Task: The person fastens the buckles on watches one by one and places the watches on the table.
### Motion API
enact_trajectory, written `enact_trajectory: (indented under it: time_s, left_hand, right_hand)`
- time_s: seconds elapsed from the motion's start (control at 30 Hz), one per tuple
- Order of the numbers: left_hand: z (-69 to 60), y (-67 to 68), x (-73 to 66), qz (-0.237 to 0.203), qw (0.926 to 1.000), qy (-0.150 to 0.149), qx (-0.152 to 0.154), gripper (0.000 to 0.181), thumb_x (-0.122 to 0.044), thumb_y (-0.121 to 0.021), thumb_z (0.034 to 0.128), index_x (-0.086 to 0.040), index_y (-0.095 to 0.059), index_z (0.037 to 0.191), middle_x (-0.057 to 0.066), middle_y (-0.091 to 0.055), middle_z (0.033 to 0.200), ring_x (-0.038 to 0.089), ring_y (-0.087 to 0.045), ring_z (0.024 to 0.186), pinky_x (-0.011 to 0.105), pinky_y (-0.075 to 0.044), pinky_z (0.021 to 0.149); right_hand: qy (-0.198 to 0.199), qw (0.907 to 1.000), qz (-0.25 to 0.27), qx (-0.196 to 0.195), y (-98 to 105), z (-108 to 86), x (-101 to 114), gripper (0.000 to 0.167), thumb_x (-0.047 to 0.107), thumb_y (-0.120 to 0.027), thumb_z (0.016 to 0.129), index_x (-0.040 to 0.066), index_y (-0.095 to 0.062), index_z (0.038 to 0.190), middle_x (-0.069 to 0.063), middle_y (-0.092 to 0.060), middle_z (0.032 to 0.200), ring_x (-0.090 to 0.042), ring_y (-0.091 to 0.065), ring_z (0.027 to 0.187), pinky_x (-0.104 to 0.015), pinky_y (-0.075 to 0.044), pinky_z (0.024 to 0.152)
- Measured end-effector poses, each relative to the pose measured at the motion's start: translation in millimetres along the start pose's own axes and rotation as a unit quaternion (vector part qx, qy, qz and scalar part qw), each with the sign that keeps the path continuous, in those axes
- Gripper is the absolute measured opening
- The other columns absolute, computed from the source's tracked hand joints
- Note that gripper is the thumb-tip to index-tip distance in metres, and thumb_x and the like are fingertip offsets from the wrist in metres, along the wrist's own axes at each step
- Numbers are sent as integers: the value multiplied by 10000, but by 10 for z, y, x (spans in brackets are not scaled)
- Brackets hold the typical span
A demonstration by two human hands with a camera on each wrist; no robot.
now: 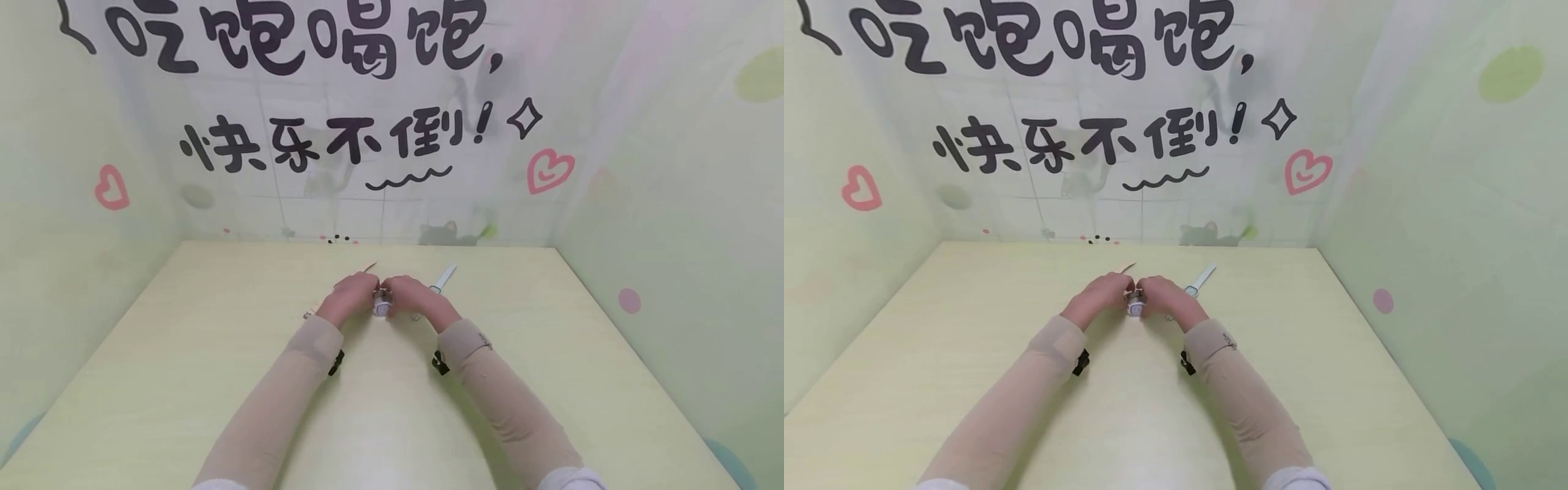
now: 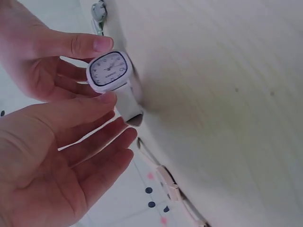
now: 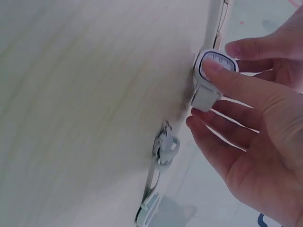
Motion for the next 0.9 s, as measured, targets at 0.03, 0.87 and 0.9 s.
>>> enact_trajectory:
  time_s: [0.03,0.87,0.9]
  left_hand:
    - [-3,18,-6,-20,10000,-22,-3,167,-105,-659,941,-54,-674,1099,105,-707,1046,234,-632,881,393,-558,813]
    - [218,54,-617,161,9955,-915,-176,281,-186,-705,922,-128,-700,1196,44,-719,1207,226,-683,1026,372,-570,857]
    - [232,33,-653,176,9954,-928,-163,274,-182,-700,925,-128,-703,1193,41,-721,1202,223,-685,1020,366,-571,848]
  right_hand:
    - [0,9999,111,-11,22,-16,-15,570,58,-794,812,17,-577,1338,-132,-651,1302,-275,-601,1207,-391,-472,1068]
    - [-63,9974,18,-721,590,-165,-596,322,151,-681,939,-23,-655,1208,-179,-703,1185,-324,-644,1140,-431,-519,998]
    - [-163,9969,35,-773,594,-169,-634,325,157,-674,944,-28,-651,1210,-182,-701,1182,-327,-640,1140,-435,-518,998]
Point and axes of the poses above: each hand's wrist, its own z-axis towards the middle knuckle, its own y-axis out of the back of the hand, x = y × z, the point moved 1 cm from there along z, towards the middle knuckle
